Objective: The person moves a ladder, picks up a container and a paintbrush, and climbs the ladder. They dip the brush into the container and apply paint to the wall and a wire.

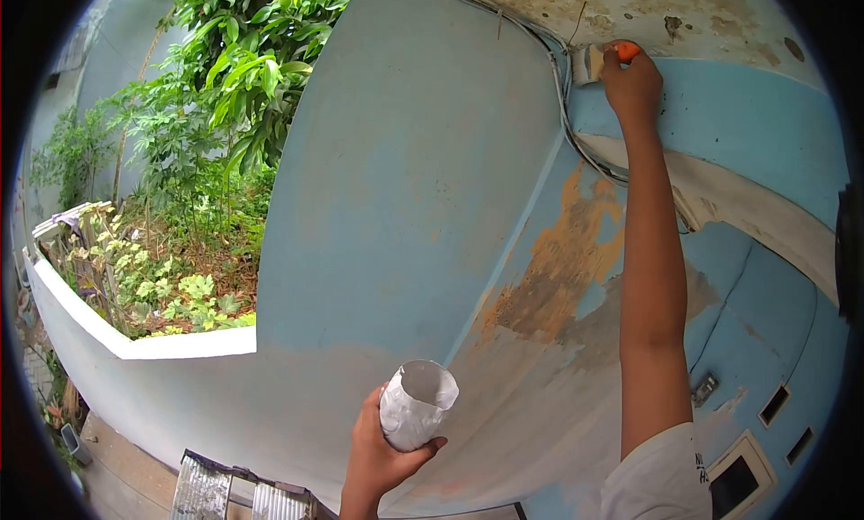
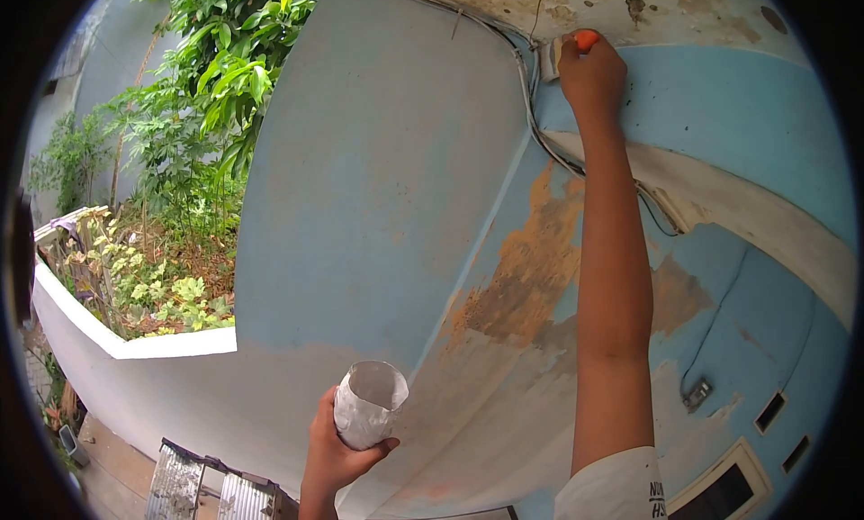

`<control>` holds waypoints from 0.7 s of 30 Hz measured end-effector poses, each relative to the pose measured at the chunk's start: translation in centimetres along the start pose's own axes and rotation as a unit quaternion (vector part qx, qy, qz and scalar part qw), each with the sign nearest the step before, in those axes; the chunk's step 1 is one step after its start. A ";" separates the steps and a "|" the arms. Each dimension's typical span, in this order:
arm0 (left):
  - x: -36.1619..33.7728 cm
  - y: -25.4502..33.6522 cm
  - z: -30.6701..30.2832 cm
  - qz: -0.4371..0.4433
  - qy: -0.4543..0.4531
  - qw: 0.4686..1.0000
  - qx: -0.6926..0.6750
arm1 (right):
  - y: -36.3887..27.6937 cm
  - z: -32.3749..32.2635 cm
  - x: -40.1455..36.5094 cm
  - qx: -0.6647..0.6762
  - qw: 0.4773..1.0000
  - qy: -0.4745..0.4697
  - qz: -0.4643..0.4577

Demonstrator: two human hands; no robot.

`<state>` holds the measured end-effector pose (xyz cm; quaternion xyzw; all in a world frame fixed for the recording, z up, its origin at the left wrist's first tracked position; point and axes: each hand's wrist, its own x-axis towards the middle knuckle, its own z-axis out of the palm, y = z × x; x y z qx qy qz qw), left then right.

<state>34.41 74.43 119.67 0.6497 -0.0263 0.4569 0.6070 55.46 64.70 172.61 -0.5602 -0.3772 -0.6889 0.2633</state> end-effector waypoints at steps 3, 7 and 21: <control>0.1 -0.3 0.0 0.003 0.000 1.000 -0.004 | -1.0 -0.2 -0.1 -0.077 0.996 0.016 -0.041; 0.1 -0.1 -0.3 0.002 0.006 1.000 0.008 | -1.6 -0.4 -1.7 -0.089 0.995 -0.037 -0.030; 0.1 -0.6 -0.8 -0.009 0.005 1.000 0.007 | -1.4 -0.9 -1.3 -0.172 0.976 -0.136 0.011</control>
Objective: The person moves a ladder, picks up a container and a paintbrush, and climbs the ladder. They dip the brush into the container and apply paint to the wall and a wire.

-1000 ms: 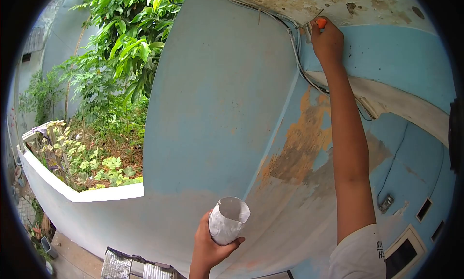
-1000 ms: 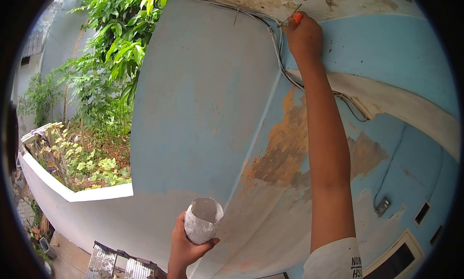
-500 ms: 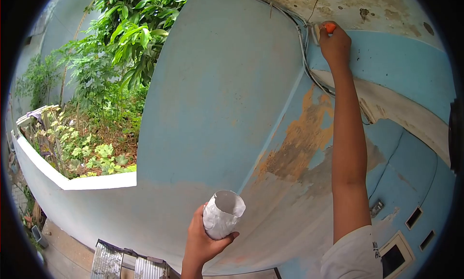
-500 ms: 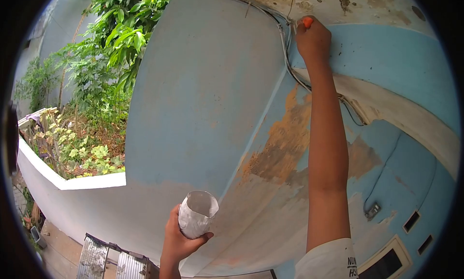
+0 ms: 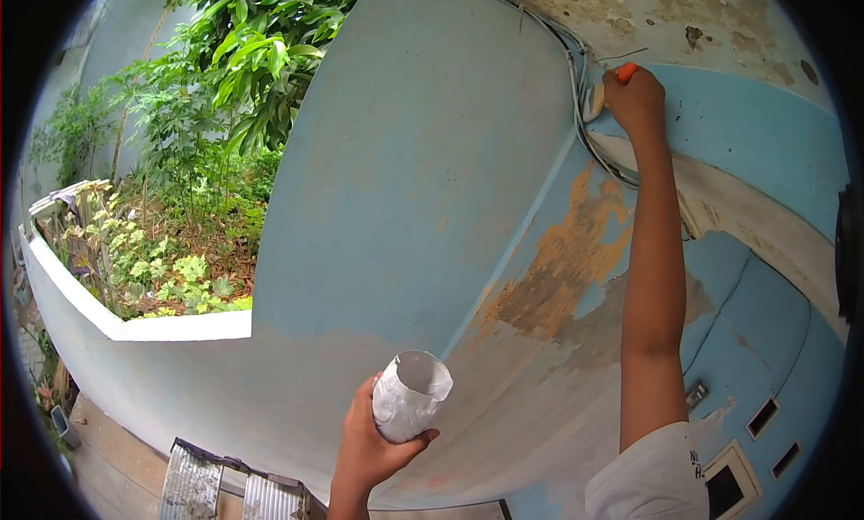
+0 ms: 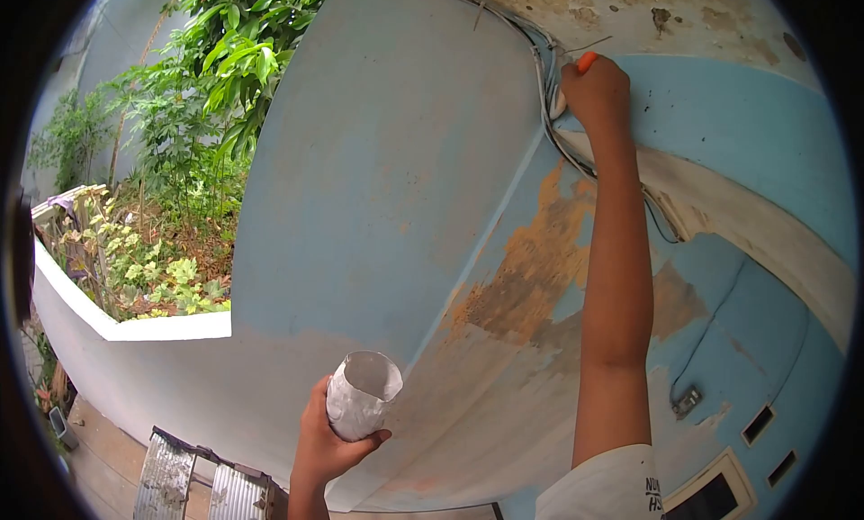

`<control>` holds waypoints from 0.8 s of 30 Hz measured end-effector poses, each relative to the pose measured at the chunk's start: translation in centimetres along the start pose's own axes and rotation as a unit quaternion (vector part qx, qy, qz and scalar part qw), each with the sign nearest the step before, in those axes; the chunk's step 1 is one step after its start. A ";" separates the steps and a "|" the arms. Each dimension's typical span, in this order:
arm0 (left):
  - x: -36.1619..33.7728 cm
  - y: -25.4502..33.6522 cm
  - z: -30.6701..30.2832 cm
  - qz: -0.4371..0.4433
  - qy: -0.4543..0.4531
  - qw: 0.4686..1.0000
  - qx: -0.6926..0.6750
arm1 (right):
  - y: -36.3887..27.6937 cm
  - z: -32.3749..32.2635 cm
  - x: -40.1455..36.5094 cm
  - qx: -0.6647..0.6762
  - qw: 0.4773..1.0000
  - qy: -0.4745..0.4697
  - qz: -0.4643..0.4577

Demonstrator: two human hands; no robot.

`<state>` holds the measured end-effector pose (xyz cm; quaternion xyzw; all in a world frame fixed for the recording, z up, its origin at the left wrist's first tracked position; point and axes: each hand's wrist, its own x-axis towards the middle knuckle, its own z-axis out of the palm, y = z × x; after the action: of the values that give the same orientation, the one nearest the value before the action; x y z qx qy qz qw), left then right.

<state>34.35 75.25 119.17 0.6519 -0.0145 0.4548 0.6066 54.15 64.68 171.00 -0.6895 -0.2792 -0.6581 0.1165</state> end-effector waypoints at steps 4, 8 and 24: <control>0.2 0.1 -0.1 -0.001 0.003 1.000 -0.002 | 0.8 -0.2 2.4 0.045 0.997 0.052 0.025; 0.2 -0.1 -0.1 -0.002 0.003 1.000 -0.001 | 0.3 0.0 3.0 0.044 0.982 0.178 -0.054; 0.1 0.1 -0.1 -0.024 -0.018 0.999 -0.011 | -0.4 0.4 0.1 0.082 0.990 0.092 -0.066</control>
<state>34.27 75.37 119.26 0.6533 -0.0150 0.4279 0.6244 54.25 65.27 170.99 -0.5942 -0.3653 -0.6998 0.1544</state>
